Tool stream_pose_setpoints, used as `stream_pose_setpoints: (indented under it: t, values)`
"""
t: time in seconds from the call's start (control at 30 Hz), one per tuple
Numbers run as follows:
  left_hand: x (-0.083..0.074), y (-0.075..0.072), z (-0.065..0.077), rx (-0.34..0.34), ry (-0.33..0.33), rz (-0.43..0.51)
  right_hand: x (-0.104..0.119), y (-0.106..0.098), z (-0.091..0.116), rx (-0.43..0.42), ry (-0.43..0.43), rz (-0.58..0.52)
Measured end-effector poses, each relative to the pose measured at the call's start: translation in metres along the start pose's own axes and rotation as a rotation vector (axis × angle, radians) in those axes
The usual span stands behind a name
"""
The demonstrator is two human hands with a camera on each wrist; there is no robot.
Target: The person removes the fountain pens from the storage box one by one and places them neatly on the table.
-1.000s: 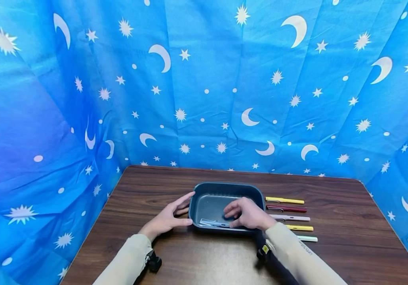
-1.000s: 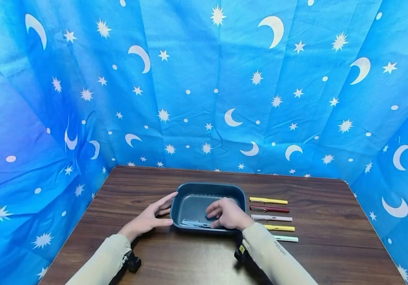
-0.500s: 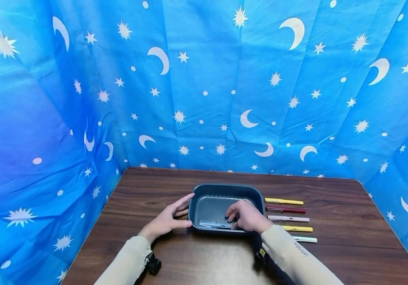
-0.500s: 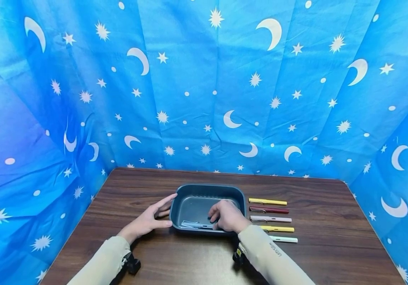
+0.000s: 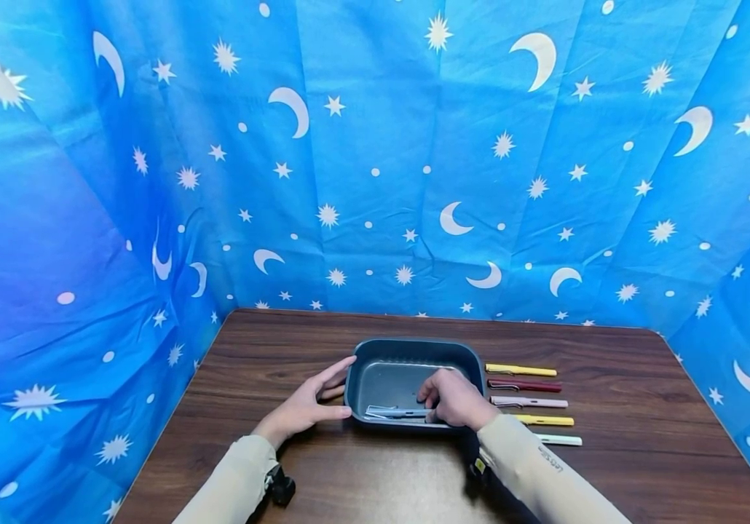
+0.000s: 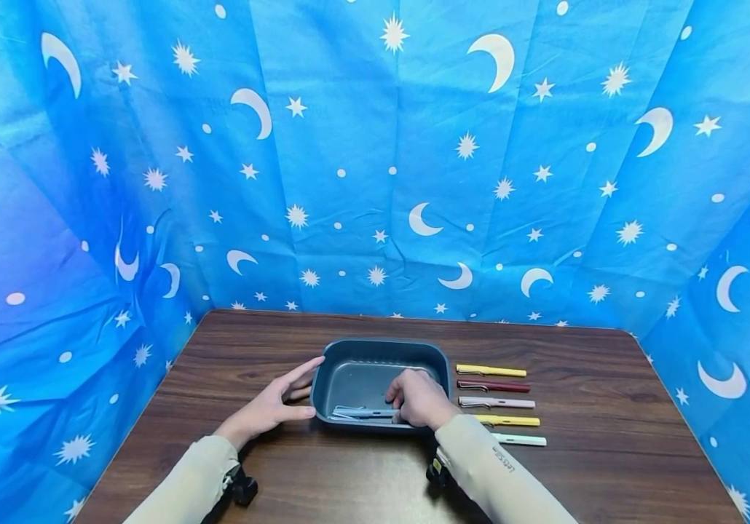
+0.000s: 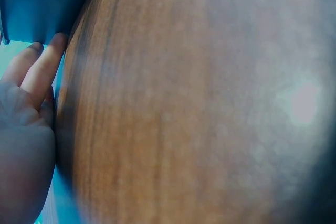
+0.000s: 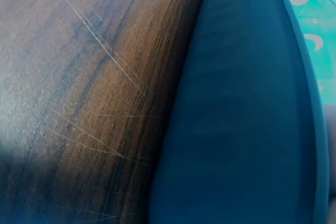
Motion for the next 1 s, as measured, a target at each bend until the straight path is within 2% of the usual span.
stream_pose_setpoints:
  t: [0.3,0.47,0.83,1.0]
  values:
    - [0.0,0.0,0.0,0.001,-0.006,-0.003,-0.003,0.002,-0.001,0.047,0.01,-0.013]
    - [0.0,0.0,0.0,0.0,-0.017,-0.002,-0.001,-0.001,0.0,0.045,0.001,-0.044]
    - [0.001,0.0,0.001,0.005,-0.009,0.003,-0.003,-0.007,-0.001,-0.054,-0.013,-0.067]
    - [0.001,0.0,0.0,0.004,-0.007,-0.008,-0.001,-0.01,0.0,-0.087,-0.024,-0.039]
Point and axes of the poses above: each hand's wrist, its own z-axis away from the middle knuckle, its own y-axis out of the palm, x = y × z, the point moved 9 cm from there along -z, towards the middle knuckle, and after that the axes turned 12 degrees about y, right-handed, at the moved point
